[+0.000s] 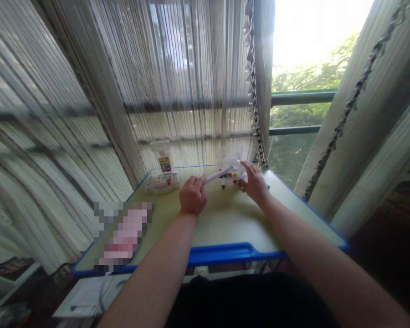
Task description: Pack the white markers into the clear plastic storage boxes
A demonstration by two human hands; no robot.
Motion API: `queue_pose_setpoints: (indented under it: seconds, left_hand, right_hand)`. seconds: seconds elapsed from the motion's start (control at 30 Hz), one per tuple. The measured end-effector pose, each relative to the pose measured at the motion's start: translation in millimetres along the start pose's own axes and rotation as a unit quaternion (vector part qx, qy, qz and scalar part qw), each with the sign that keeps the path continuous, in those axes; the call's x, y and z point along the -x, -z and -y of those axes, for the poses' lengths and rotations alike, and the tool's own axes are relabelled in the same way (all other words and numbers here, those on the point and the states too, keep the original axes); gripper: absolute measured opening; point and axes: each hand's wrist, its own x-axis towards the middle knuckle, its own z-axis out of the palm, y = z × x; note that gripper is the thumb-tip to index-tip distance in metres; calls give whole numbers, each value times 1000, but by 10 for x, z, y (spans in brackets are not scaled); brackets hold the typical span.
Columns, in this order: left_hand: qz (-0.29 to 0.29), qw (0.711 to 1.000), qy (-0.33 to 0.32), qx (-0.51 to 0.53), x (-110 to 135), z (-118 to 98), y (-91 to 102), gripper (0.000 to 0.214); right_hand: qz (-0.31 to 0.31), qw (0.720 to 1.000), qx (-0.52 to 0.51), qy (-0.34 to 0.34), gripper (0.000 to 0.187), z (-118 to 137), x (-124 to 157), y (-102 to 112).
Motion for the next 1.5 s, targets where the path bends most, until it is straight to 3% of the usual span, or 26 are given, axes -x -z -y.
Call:
queue_pose_setpoints:
  seconds: [0.33,0.7,0.9,1.1,1.33,1.5]
  left_hand:
    - [-1,1000,-15,5,15,-43,40,29]
    - [45,998,-15,50,18,-132,20,39]
    - [-23,987,-19,155,-26,-239,60,49]
    - [-46,974,-41,220,-13,-322,86,29]
    - [-65,978,-91,174,12,-330,49,22]
    - [-68,986,-80,127,15,-327,51,25]
  right_hand:
    - [3,999,24,32,52,57,-5,73]
    - [18,998,33,54,53,65,1,66]
    - [8,997,37,69,51,80,2,42]
    - [8,995,24,96,53,147,-11,39]
    - [1,992,4,122,56,273,-18,61]
    - [-5,992,-7,125,55,291,-1,42]
